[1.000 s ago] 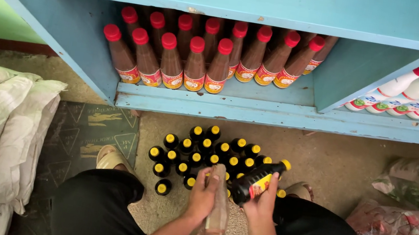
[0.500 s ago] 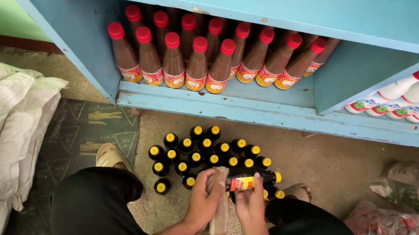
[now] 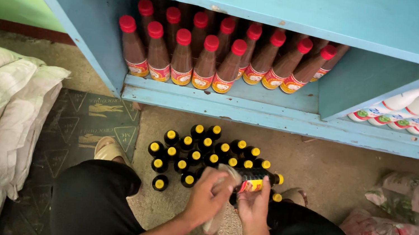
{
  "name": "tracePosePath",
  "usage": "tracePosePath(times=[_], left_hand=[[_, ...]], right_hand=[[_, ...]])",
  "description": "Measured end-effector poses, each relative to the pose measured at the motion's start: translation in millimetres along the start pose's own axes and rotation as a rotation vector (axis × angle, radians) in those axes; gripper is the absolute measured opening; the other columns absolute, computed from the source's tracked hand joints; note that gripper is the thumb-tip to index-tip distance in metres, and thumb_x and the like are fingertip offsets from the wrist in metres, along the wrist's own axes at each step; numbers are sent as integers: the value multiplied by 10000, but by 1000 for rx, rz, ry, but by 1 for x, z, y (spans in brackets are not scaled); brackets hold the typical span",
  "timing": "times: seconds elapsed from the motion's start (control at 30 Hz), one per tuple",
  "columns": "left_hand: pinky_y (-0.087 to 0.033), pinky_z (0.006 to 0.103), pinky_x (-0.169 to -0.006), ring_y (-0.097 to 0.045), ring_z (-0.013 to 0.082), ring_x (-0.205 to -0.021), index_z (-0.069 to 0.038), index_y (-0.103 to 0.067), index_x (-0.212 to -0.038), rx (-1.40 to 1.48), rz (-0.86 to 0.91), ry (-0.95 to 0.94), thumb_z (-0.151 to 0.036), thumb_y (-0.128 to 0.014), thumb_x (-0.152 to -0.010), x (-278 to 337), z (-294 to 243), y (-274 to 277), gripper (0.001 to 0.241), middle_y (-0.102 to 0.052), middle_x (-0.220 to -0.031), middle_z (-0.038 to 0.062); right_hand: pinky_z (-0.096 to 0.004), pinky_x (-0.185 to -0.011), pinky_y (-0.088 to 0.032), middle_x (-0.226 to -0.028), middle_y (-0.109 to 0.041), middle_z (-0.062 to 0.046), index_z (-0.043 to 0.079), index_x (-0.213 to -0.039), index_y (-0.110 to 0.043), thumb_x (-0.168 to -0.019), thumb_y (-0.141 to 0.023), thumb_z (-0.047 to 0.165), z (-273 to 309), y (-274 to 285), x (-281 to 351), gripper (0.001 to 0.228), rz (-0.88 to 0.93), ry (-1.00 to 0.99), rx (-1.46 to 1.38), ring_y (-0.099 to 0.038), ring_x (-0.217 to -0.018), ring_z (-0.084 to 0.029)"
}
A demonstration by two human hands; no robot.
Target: Wiping sauce bottles with a cloth and placing them on a grocery store shelf.
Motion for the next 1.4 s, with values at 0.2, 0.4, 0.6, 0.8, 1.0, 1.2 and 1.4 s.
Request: tracePosePath(times=[0.2, 0.4, 0.6, 0.8, 1.0, 1.2, 1.4], left_hand=[[-530, 324, -657, -619, 211, -822, -105, -665, -1192, -92, 56, -218, -127, -687, -847, 7, -7, -5, 347, -599, -1039, 59], [-548, 351, -782, -644, 243, -904, -60, -613, -1231, -63, -97, -109, -93, -663, -846, 1, -5, 9, 390, -624, -1119, 100], [-582, 291, -550, -634, 170, -725, -86, -643, -1195, -132, 109, -272, -102, -696, -865, 14, -23, -7, 334, -574, -1068, 76], [-679, 354, -648, -659, 202, -826, -86, -569, -1256, -1, 54, 29, -91, -629, -895, -2, 7, -4, 366, -568, -1181, 77], [-593, 295, -415, -629, 168, -603, -2, -520, -1236, -92, 8, -155, -59, -692, -879, 9, -24, -4, 400, -576, -1061, 126], [-544, 343, -525, -649, 238, -683, -86, -698, -1084, -260, -124, -526, -84, -754, -780, 11, -79, 18, 309, -630, -1033, 112], [-440, 212, -507, -512, 136, -757, -323, -764, -1026, -611, 36, -759, -206, -652, -946, 20, -47, -29, 181, -583, -984, 28]], right_hand=[[-351, -962, -533, -1126, -678, -63, 95, -1225, -602, -1016, -620, 366, 14, -10, 3, 342, 38, 35, -38, -655, -994, -186], [-311, -841, -574, -1099, -717, -58, 95, -1203, -630, -994, -664, 317, 10, -26, 12, 307, 130, 4, -81, -692, -927, -171], [-396, -952, -527, -1162, -703, -104, 76, -1259, -612, -1007, -609, 359, 14, -37, 20, 379, 189, 30, -13, -673, -1006, -223], [-376, -996, -537, -1212, -669, -146, 54, -1333, -552, -1000, -618, 325, 19, -39, 21, 434, 148, 47, -89, -659, -1086, -244], [-425, -968, -508, -1193, -681, -133, 40, -1340, -550, -990, -615, 344, 19, -47, 21, 469, 289, 56, -3, -653, -1084, -272], [-316, -557, -495, -1011, -719, -114, 100, -1197, -630, -1005, -613, 431, 20, -27, 11, 384, 298, 79, 99, -664, -758, -212], [-439, -841, -540, -1168, -674, -224, 156, -1420, -510, -949, -599, 304, -1, -42, 28, 502, 288, -6, 174, -660, -963, -315]])
Point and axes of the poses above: each hand's wrist, its own x-axis away from the middle knuckle, its own y-axis out of the back of the hand, z = x × y, the point moved 8 cm from there along -x, towards the middle knuckle
